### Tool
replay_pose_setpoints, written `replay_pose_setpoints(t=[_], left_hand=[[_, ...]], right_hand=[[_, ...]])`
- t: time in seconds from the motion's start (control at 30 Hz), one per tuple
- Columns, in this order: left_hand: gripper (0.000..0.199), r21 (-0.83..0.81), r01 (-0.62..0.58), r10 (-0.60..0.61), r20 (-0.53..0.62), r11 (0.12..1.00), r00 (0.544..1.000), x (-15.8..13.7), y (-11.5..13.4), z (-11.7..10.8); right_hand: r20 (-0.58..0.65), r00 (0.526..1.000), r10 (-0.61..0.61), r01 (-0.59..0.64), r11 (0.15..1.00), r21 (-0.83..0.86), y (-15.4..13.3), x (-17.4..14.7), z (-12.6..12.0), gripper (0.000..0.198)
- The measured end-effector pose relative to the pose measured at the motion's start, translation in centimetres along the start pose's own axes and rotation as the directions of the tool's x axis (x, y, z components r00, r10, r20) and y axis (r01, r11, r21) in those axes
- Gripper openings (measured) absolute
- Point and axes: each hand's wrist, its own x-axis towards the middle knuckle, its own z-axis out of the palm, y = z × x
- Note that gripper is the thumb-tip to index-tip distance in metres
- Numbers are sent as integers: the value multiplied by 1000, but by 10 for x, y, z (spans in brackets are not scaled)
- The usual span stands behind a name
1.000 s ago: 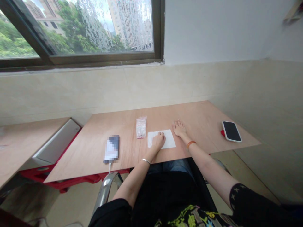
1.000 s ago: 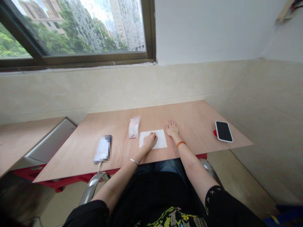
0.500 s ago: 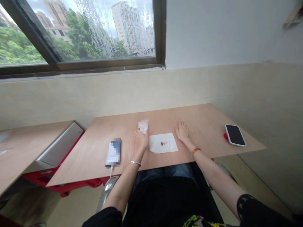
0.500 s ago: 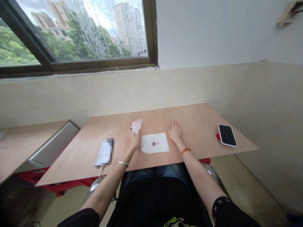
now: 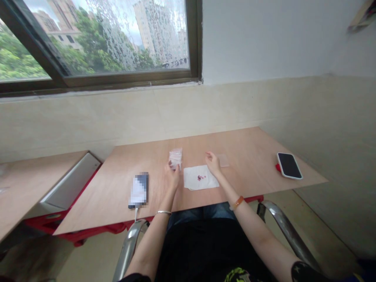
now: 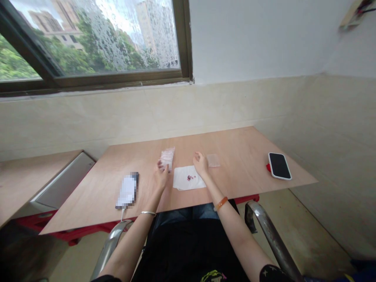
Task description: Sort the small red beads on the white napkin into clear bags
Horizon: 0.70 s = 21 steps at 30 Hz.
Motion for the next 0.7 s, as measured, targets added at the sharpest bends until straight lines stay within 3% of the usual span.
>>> replay_pose_setpoints(t=[0.1, 0.2, 0.27, 0.37, 0.53, 0.63, 0.7], left_hand=[[39, -92, -135, 142, 84, 987, 986, -10, 16, -8], [39, -130, -278, 297, 162, 952, 941, -23, 32, -18], [42, -110, -343, 359, 202, 933, 911, -30, 41, -24], [45, -80, -396, 403, 254, 915, 879, -36, 52, -33], [61, -106, -455, 466, 259, 884, 846, -40, 70, -49], [65, -171, -433, 464, 258, 885, 847, -44, 80, -58], [59, -248, -391, 449, 254, 886, 857, -48, 85, -62]], right_hand=[[248, 969, 2, -56, 976, 212, -21, -11, 1, 28], [522, 852, -48, -134, 943, 305, -42, -13, -3, 35], [613, 786, -83, -126, 949, 290, -51, -11, -7, 35], [646, 759, -85, -115, 958, 261, -57, -9, -13, 36], [713, 700, 26, -266, 937, 228, -63, -14, -26, 35], [715, 698, 47, -341, 899, 274, -68, -20, -33, 35], [692, 721, 33, -370, 863, 344, -71, -23, -37, 36]])
